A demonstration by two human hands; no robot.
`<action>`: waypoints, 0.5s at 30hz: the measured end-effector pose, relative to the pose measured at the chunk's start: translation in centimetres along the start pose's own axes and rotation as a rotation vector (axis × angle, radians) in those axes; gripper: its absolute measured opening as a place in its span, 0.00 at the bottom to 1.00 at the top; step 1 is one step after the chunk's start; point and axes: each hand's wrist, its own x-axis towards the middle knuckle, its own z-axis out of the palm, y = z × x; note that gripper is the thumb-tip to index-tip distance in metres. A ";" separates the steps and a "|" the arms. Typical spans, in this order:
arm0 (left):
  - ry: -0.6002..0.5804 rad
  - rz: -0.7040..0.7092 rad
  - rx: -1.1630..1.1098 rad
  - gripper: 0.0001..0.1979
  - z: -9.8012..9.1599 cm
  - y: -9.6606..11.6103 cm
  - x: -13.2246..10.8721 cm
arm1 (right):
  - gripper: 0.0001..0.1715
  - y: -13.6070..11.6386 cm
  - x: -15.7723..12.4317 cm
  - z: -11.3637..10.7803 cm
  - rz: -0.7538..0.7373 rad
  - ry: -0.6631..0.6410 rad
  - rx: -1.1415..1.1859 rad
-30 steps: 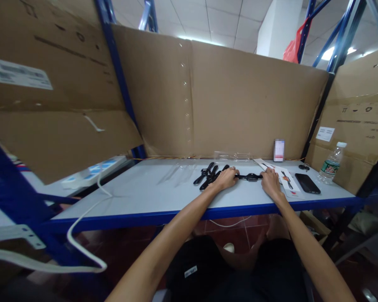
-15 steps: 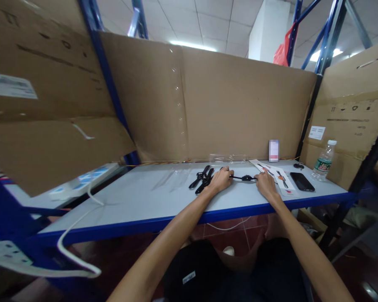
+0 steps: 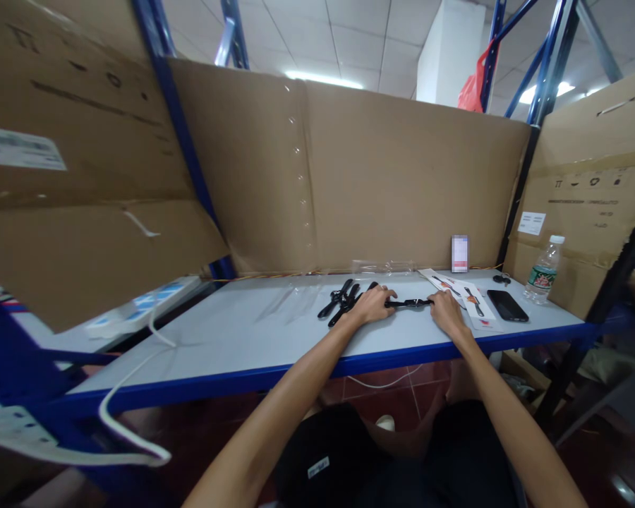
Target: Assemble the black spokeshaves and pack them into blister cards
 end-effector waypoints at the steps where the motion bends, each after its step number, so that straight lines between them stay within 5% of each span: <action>1: -0.002 0.011 -0.017 0.20 0.0 0.0 0.0 | 0.21 0.1 0.1 0.1 0.009 0.002 0.003; 12: -0.024 0.043 0.034 0.12 -0.1 1.2 -0.2 | 0.18 0.2 0.1 -0.2 0.089 -0.019 0.004; 15: 0.139 -0.094 0.197 0.14 -0.2 1.1 0.1 | 0.21 -0.2 0.1 -1.1 0.208 0.135 -0.033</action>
